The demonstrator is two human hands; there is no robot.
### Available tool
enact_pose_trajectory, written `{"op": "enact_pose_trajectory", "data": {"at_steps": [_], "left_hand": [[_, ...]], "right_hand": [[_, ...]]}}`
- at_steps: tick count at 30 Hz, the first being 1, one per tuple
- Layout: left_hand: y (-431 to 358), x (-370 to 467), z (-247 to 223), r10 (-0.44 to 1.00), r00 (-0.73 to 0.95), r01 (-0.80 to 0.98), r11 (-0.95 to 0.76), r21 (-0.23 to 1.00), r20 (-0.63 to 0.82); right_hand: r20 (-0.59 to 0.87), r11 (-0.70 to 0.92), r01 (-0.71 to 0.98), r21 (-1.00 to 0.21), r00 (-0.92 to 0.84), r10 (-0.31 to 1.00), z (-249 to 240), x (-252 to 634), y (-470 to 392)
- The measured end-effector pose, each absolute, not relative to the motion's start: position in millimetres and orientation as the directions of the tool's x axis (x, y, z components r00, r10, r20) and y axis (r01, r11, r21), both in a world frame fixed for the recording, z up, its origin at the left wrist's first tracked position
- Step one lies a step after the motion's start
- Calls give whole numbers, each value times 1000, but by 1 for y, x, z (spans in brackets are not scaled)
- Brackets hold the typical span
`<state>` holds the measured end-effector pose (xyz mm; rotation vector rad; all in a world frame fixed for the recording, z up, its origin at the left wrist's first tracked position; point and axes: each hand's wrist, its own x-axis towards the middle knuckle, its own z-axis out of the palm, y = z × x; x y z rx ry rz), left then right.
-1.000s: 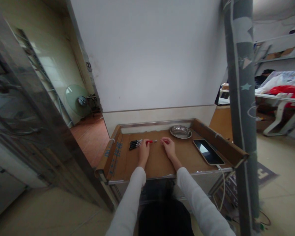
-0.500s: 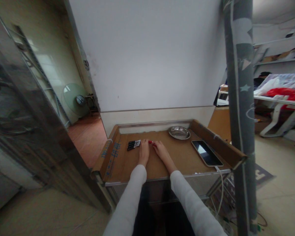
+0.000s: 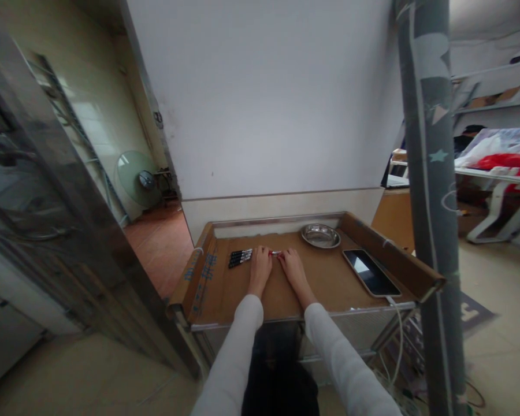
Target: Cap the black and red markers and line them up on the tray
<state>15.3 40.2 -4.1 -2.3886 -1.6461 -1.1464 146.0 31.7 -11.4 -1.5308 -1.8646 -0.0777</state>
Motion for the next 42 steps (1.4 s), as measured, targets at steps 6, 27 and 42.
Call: {"op": "enact_pose_trajectory", "data": {"at_steps": [6, 27, 42], "left_hand": [[38, 15, -1, 798, 219, 817, -464, 342, 561], [55, 18, -1, 820, 123, 831, -393, 394, 559], [22, 10, 8, 803, -150, 932, -79, 353, 576]], "right_hand": [[534, 355, 825, -440, -77, 842, -13, 146, 42], [565, 354, 781, -515, -1, 825, -22, 149, 61], [516, 225, 893, -389, 9, 857, -6, 149, 37]]}}
